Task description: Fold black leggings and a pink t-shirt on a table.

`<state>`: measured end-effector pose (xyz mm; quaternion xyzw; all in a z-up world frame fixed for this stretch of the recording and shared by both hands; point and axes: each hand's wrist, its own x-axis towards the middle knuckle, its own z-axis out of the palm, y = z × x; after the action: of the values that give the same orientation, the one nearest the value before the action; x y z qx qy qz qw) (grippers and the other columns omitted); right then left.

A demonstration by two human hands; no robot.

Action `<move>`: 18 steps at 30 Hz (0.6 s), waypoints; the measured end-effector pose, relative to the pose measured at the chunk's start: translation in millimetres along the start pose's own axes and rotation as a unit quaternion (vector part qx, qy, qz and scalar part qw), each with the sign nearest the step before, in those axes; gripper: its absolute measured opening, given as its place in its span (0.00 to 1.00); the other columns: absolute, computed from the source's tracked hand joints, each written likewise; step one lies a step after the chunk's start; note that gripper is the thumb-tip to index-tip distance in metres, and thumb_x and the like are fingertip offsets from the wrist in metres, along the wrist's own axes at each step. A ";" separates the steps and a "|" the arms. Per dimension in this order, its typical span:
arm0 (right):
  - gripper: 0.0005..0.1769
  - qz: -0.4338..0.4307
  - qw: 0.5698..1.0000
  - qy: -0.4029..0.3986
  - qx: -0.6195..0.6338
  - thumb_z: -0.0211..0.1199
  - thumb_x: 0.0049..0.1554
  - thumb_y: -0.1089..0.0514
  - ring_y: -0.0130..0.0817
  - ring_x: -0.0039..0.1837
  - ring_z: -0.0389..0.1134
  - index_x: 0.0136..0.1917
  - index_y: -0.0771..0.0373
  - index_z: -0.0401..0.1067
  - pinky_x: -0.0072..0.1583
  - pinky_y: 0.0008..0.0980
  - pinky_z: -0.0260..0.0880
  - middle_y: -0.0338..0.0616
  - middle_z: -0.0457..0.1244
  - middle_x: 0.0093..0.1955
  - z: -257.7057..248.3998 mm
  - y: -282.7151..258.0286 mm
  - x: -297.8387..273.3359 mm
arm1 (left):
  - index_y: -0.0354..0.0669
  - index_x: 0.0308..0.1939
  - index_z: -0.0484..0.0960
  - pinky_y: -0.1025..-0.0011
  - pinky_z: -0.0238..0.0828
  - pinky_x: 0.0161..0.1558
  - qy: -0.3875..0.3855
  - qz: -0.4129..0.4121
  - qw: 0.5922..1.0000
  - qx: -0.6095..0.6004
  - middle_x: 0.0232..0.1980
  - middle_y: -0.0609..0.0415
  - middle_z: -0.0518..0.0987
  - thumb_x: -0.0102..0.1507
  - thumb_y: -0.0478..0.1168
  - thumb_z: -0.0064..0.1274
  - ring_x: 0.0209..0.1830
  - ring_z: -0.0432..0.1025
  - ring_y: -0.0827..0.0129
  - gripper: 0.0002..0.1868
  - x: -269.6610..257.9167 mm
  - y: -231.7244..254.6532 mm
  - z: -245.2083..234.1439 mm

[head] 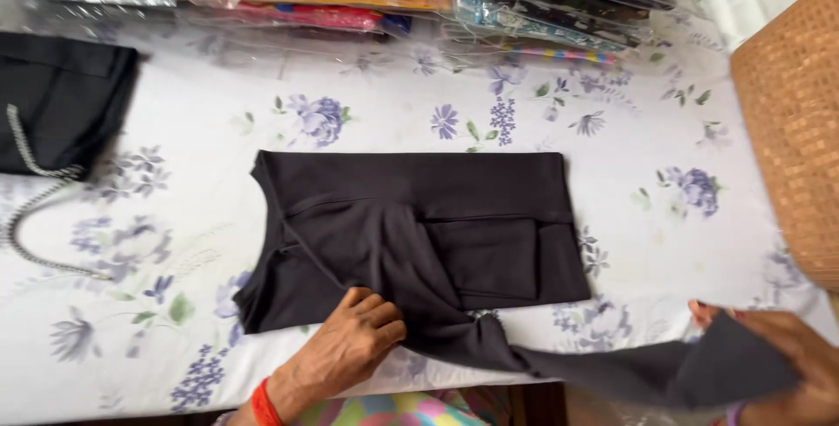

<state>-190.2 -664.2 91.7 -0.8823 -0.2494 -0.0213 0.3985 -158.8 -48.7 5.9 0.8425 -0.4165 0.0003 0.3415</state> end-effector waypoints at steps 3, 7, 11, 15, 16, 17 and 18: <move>0.20 0.087 0.982 0.107 -0.129 0.65 0.56 0.56 0.43 0.58 0.71 0.57 0.72 0.69 0.59 0.38 0.72 0.55 0.66 0.58 70.0 -36.1 52.3 | 0.38 0.37 0.81 0.64 0.63 0.51 0.009 0.008 1.000 -0.008 0.40 0.53 0.78 0.59 0.33 0.57 0.42 0.71 0.62 0.04 -2.8 4.9 -3.0; 0.17 0.229 0.917 0.100 -0.312 0.68 0.54 0.54 0.44 0.52 0.71 0.47 0.71 0.76 0.54 0.38 0.70 0.52 0.68 0.50 116.4 -33.1 84.4 | 0.37 0.37 0.81 0.63 0.63 0.51 -0.020 -0.034 0.998 -0.040 0.40 0.52 0.78 0.57 0.32 0.58 0.42 0.72 0.61 0.05 -4.5 0.7 3.9; 0.21 0.436 0.852 -0.057 -0.284 0.68 0.55 0.45 0.42 0.43 0.72 0.38 0.68 0.79 0.51 0.41 0.72 0.45 0.70 0.44 126.7 -37.4 105.7 | 0.37 0.37 0.81 0.63 0.64 0.52 -0.025 -0.062 0.997 -0.043 0.39 0.52 0.79 0.58 0.34 0.59 0.41 0.73 0.61 0.05 -4.4 -3.5 10.3; 0.28 0.365 0.881 0.018 -0.301 0.75 0.48 0.40 0.43 0.47 0.72 0.48 0.67 0.76 0.53 0.39 0.72 0.47 0.69 0.49 130.0 8.6 81.6 | 0.40 0.38 0.83 0.64 0.65 0.52 -0.058 -0.101 0.992 -0.041 0.39 0.54 0.80 0.60 0.36 0.59 0.41 0.73 0.64 0.05 -5.0 -9.4 22.2; 0.31 0.304 0.922 0.052 -0.233 0.75 0.46 0.43 0.42 0.53 0.71 0.53 0.67 0.72 0.56 0.39 0.72 0.46 0.67 0.53 130.5 27.9 72.8 | 0.40 0.40 0.84 0.64 0.64 0.52 -0.057 -0.098 0.993 -0.031 0.39 0.55 0.81 0.59 0.38 0.60 0.41 0.73 0.64 0.08 -4.7 -10.7 24.6; 0.35 0.238 0.953 0.088 -0.165 0.75 0.45 0.45 0.40 0.59 0.70 0.58 0.66 0.67 0.60 0.39 0.71 0.45 0.66 0.57 130.2 47.7 65.7 | 0.41 0.42 0.85 0.64 0.64 0.52 -0.054 -0.095 0.994 -0.021 0.40 0.55 0.82 0.58 0.41 0.62 0.42 0.74 0.65 0.11 -3.9 -12.3 26.9; 0.35 0.238 0.953 0.090 -0.165 0.75 0.45 0.45 0.40 0.59 0.70 0.58 0.66 0.67 0.60 0.39 0.71 0.45 0.66 0.57 130.5 35.1 74.1 | 0.41 0.42 0.85 0.64 0.64 0.52 -0.055 -0.092 0.994 -0.020 0.40 0.55 0.82 0.58 0.41 0.62 0.42 0.74 0.65 0.11 -0.9 -11.3 26.3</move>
<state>-130.4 -559.3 -4.0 -0.9641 0.0122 -0.0462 0.2614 -158.9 -58.5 -21.1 0.8690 -0.3549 -0.0858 0.3339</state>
